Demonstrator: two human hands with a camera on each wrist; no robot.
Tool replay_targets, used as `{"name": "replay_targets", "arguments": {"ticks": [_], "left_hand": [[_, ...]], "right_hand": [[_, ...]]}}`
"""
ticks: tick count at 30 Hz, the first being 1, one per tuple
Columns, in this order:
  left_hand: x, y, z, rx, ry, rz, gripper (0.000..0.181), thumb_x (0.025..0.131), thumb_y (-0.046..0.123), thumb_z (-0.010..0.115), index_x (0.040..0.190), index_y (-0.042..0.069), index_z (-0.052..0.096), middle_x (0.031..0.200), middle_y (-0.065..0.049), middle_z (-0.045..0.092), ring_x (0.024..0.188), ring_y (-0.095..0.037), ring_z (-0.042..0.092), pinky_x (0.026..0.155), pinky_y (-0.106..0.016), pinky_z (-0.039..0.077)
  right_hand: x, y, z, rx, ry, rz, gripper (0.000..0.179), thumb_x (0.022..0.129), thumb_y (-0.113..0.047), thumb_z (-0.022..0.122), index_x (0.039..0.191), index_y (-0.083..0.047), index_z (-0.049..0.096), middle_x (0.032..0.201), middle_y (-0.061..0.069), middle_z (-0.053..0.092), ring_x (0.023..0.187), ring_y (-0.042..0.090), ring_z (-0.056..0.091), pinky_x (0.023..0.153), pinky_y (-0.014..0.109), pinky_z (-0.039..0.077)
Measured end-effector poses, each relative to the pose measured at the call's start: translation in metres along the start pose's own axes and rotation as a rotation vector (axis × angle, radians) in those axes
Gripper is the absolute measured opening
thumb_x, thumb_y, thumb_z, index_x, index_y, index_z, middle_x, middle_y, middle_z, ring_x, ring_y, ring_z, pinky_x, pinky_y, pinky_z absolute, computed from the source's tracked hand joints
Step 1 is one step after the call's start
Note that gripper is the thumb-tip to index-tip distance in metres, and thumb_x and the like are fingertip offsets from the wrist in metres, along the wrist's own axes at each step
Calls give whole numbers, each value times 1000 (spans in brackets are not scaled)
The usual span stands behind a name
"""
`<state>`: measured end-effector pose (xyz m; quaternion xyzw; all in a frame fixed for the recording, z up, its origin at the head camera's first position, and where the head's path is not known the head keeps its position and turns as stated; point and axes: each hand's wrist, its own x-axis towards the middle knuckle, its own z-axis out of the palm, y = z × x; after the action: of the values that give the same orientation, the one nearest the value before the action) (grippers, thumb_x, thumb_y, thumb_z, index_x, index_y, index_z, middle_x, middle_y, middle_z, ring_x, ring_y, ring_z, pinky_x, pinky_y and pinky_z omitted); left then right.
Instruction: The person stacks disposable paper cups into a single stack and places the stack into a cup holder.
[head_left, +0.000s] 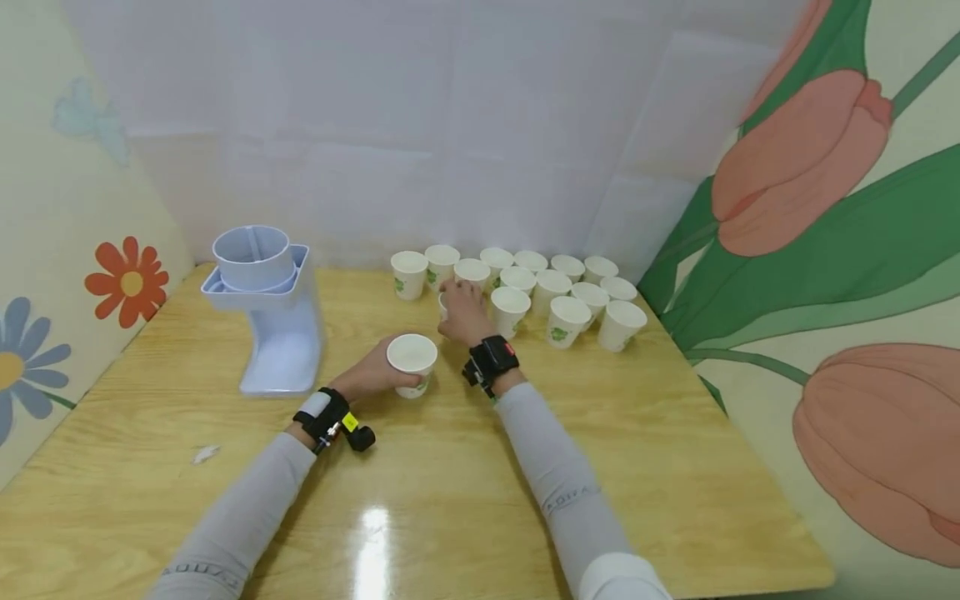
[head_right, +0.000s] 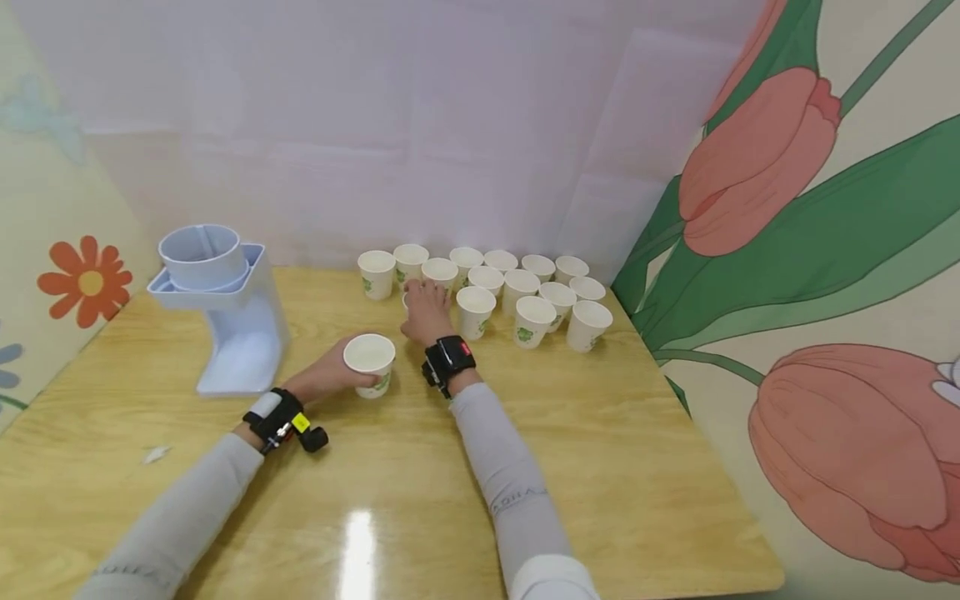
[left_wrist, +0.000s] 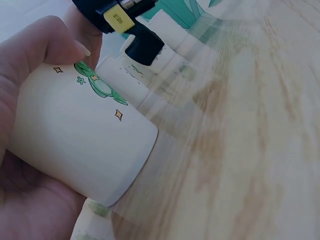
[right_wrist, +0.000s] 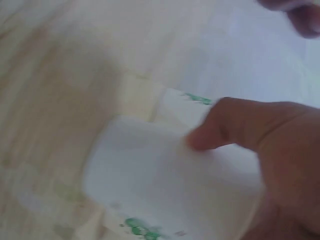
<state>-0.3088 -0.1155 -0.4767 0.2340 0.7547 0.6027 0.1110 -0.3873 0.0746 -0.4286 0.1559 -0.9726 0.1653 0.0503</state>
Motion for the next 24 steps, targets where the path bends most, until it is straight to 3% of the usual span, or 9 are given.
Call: {"name": "replay_targets", "arguments": {"ticks": [6,13,19,24], "left_hand": [[-1,-1,0,-19,-13,4,69,81,6,77,142,-6,46,130,-21,61,116,-24,57,106,-42,43],[-6,1,1,0,6,-11,71,81,5,77,143,-6,44,132,-23,59,117,-26,56,107,-43,41],[-4,1,3,-23,4,25,69,80,1,77,141,-6,46,129,-22,60,112,-22,57,104,-40,43],[-4,1,1,-30,-6,53,67,80,0,76,139,-7,47,126,-18,61,109,-19,57,103,-39,43]], "right_hand": [[-13,-4,-16,-30,-88,6,58,88,-12,74,138,-12,47,140,19,44,132,41,37,110,52,37],[-25,-16,-42,-70,-109,-94,61,85,-20,81,137,-5,53,134,18,55,126,36,51,107,44,44],[-38,-29,-63,10,-9,-137,71,85,-32,81,144,-4,50,136,21,49,124,40,49,97,50,49],[-47,-40,-74,107,75,-224,65,87,-34,79,140,-6,54,132,19,50,120,36,48,94,47,49]]}}
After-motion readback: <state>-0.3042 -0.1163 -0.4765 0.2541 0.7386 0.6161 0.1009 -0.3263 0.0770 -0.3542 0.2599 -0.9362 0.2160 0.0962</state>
